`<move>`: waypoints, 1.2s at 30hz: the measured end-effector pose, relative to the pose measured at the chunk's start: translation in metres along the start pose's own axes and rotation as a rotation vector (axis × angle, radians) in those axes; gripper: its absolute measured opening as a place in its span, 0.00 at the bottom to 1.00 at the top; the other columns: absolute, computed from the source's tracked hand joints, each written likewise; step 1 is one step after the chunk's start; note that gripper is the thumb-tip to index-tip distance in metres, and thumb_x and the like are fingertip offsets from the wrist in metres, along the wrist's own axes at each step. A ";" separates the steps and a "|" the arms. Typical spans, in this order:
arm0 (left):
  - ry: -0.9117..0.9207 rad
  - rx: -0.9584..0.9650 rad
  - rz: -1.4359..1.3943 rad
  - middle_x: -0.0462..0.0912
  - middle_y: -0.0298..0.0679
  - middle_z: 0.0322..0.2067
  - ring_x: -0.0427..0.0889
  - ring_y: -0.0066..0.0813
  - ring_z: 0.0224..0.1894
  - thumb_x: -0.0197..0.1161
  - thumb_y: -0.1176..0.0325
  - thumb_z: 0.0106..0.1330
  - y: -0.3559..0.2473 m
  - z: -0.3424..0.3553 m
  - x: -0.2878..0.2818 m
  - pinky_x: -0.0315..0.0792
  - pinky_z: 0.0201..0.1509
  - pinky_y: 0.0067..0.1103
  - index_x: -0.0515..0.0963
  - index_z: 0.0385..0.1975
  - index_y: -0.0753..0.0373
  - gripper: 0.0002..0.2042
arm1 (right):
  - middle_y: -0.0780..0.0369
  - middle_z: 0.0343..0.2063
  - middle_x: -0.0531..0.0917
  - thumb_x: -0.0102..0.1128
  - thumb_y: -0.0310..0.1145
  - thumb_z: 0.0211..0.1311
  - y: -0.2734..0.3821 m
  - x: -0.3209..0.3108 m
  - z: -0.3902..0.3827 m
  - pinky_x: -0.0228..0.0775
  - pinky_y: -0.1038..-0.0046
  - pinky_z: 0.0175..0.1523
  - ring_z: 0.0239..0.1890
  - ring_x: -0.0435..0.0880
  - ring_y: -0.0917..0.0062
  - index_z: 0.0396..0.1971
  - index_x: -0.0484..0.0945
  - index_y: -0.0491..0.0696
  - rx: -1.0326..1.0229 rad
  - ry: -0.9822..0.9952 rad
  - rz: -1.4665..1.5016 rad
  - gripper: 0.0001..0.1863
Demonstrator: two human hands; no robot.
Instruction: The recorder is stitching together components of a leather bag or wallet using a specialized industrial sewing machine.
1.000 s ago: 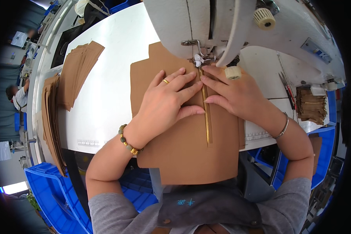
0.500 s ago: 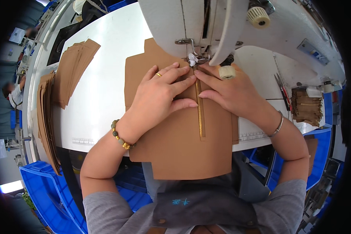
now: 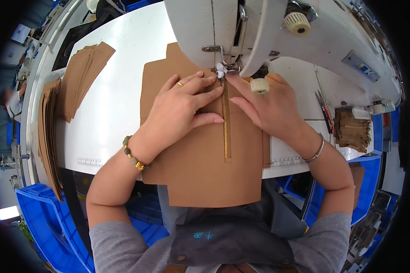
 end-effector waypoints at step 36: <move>0.048 -0.576 -0.916 0.78 0.55 0.31 0.80 0.49 0.32 0.51 0.60 0.83 -0.060 -0.087 -0.022 0.73 0.41 0.33 0.80 0.47 0.75 0.20 | 0.57 0.40 0.82 0.65 0.29 0.51 0.103 -0.034 -0.061 0.81 0.67 0.41 0.40 0.84 0.65 0.41 0.82 0.40 -0.125 0.048 0.255 0.16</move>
Point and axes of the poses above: each hand's wrist, its own z-axis towards the middle knuckle, its own x-axis out of the palm, y = z × x, the point moved 6 cm from there along z, towards the middle knuckle
